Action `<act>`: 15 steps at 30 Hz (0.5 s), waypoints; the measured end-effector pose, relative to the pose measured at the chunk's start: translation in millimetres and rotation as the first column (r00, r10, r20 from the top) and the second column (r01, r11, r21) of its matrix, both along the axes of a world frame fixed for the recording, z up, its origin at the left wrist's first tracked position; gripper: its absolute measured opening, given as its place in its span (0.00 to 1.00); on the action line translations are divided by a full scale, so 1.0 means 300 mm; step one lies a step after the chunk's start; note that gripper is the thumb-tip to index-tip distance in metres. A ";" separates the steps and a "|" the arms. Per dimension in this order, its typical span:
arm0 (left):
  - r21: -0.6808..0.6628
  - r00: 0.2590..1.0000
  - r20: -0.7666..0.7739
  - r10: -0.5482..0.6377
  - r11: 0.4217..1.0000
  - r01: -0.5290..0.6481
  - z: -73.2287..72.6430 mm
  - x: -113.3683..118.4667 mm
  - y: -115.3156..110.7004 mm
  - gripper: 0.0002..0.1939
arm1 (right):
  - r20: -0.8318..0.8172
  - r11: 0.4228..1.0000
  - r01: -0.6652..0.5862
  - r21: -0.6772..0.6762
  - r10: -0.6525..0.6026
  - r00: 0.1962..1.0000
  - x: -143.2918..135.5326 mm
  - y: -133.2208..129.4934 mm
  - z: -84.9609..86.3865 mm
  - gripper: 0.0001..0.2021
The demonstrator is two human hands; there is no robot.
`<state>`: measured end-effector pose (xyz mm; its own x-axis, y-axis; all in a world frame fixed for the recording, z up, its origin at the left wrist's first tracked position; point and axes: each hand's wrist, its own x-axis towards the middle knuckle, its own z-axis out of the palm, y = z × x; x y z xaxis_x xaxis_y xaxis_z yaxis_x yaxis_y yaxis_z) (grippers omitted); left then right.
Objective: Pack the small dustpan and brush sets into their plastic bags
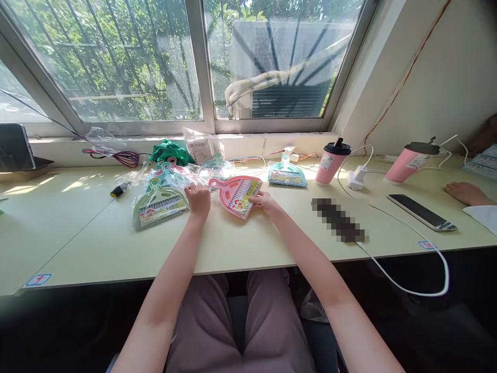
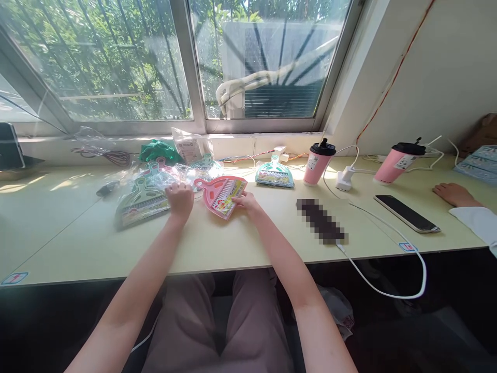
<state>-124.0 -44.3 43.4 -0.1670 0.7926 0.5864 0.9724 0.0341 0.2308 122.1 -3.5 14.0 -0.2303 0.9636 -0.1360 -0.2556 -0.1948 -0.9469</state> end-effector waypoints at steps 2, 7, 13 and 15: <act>0.115 0.996 0.077 -0.034 0.993 0.025 0.006 -0.007 -0.003 0.17 | -0.002 1.000 -0.024 0.002 0.024 1.000 0.003 -0.001 0.006 0.15; 0.327 0.968 0.184 -0.168 0.940 0.101 0.006 -0.023 -0.007 0.16 | -0.004 0.996 -0.084 0.020 0.084 0.996 -0.012 -0.014 0.018 0.13; 0.368 0.846 0.246 -0.472 0.853 0.369 -0.005 0.035 -0.024 0.19 | -0.119 0.998 0.027 0.057 -0.020 0.993 -0.070 -0.042 -0.002 0.13; 0.474 0.816 0.385 -0.430 0.851 0.225 0.003 0.056 -0.029 0.35 | -0.130 0.997 0.039 0.070 -0.030 0.991 -0.079 -0.043 -0.002 0.14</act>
<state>-107.2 -52.9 44.3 -0.2699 0.5701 0.7760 0.6789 -0.4588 0.5733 98.4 -16.4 13.4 -0.2078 0.9775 -0.0373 -0.3816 -0.1162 -0.9170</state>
